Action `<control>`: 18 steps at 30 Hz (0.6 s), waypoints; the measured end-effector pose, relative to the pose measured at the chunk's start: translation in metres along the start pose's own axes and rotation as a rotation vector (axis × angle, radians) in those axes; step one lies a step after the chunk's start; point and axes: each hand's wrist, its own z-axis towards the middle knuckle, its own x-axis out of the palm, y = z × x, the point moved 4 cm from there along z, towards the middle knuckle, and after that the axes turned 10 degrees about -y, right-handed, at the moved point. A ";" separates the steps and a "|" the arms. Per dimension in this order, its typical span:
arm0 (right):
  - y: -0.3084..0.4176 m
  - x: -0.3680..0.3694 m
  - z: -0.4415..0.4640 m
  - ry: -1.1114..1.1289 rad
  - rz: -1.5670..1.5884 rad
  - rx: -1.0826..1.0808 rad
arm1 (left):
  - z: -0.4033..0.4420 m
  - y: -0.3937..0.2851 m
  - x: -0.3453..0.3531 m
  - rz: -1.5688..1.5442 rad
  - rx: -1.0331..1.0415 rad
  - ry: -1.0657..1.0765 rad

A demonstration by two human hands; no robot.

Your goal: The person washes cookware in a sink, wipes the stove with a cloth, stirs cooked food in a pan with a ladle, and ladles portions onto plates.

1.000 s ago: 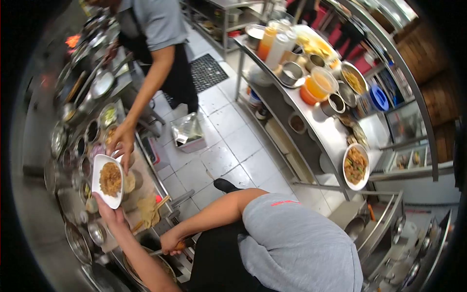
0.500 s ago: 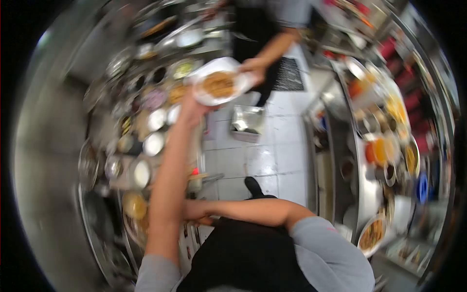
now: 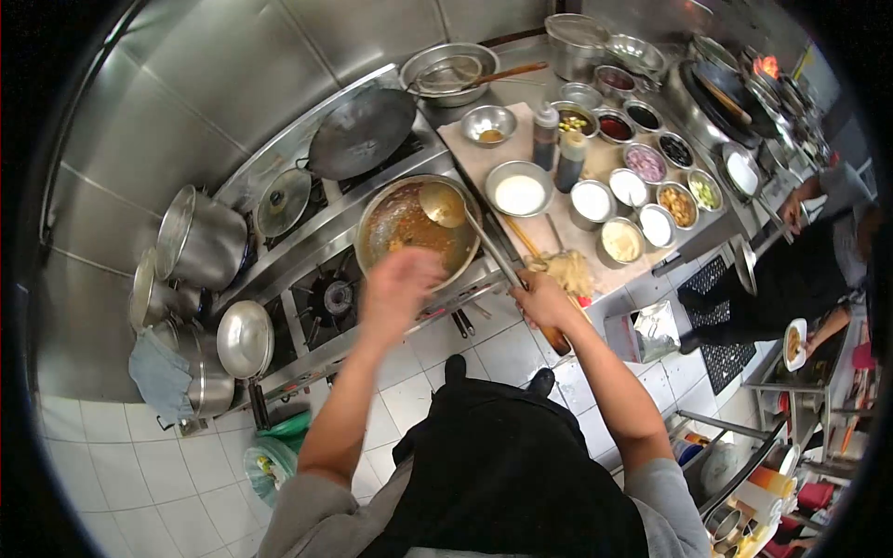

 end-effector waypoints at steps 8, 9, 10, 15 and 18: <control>0.015 0.122 0.082 -0.156 -0.712 -0.308 | 0.011 0.292 -0.205 -0.456 -0.952 -0.162; 0.008 0.130 0.079 -0.076 -0.808 -0.281 | 0.010 0.293 -0.199 -0.540 -1.019 -0.162; 0.007 0.130 0.062 -0.056 -0.784 -0.238 | 0.008 0.289 -0.179 -0.617 -1.099 -0.123; 0.049 0.078 -0.024 0.044 -1.035 -0.294 | 0.018 0.310 -0.155 -0.908 -1.308 0.187; 0.057 0.059 -0.034 -0.016 -1.028 -0.215 | 0.033 0.312 -0.136 -0.937 -1.397 0.268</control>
